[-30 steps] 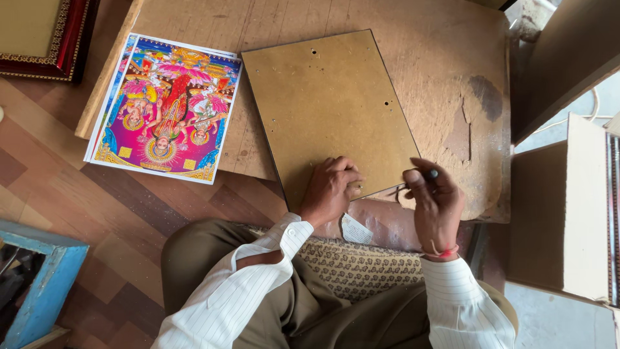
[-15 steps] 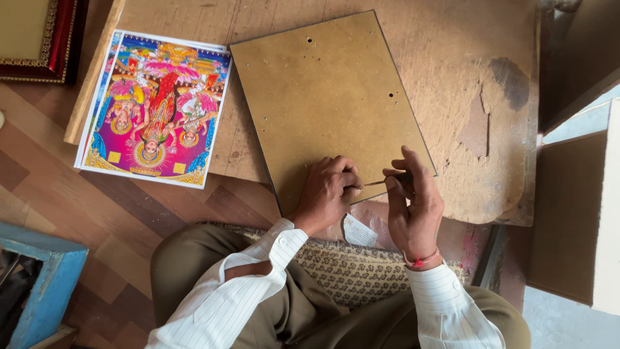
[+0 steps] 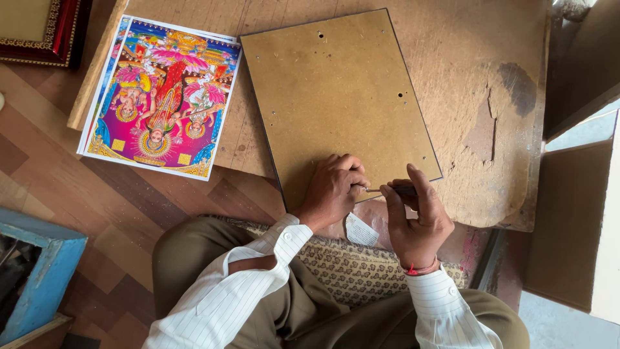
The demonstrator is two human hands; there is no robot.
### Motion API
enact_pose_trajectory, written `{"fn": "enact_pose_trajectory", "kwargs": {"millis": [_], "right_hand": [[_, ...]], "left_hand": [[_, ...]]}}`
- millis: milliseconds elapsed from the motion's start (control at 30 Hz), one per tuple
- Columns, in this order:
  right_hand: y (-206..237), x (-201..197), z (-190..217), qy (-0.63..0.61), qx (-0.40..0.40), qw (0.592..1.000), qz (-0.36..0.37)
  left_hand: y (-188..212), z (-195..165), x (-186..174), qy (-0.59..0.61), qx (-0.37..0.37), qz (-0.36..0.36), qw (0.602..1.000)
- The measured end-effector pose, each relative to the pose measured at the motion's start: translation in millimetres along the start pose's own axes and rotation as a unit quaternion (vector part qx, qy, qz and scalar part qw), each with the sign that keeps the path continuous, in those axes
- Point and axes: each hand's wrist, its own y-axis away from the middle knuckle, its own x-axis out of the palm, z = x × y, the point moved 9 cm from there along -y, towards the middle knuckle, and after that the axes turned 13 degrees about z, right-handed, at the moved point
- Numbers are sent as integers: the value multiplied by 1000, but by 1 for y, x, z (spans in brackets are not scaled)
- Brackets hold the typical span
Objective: The person sits on the floor at a low workbench and uses a screwdriver to drive screws into the back board of a picture frame, repositioning the board and the frame as they work. A stack of religious prints and finished frames sit nearby on the bench.
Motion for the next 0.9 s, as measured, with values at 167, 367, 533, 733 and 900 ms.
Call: {"fn": "enact_pose_trajectory", "kwargs": {"millis": [167, 367, 533, 733, 900], "right_hand": [[-5, 0, -5, -13, 10, 999, 34], [-10, 2, -11, -38, 18, 996, 72], [-11, 2, -9, -47, 9, 996, 77], [-6, -3, -8, -7, 19, 999, 28], [-3, -2, -14, -30, 32, 999, 9]], "left_hand": [[1, 2, 2, -5, 0, -2, 1000], [1, 0, 0, -6, 5, -10, 1000], [1, -1, -1, -5, 9, -14, 1000], [2, 0, 0, -3, 10, -16, 1000], [1, 0, 0, -4, 8, -13, 1000]]}}
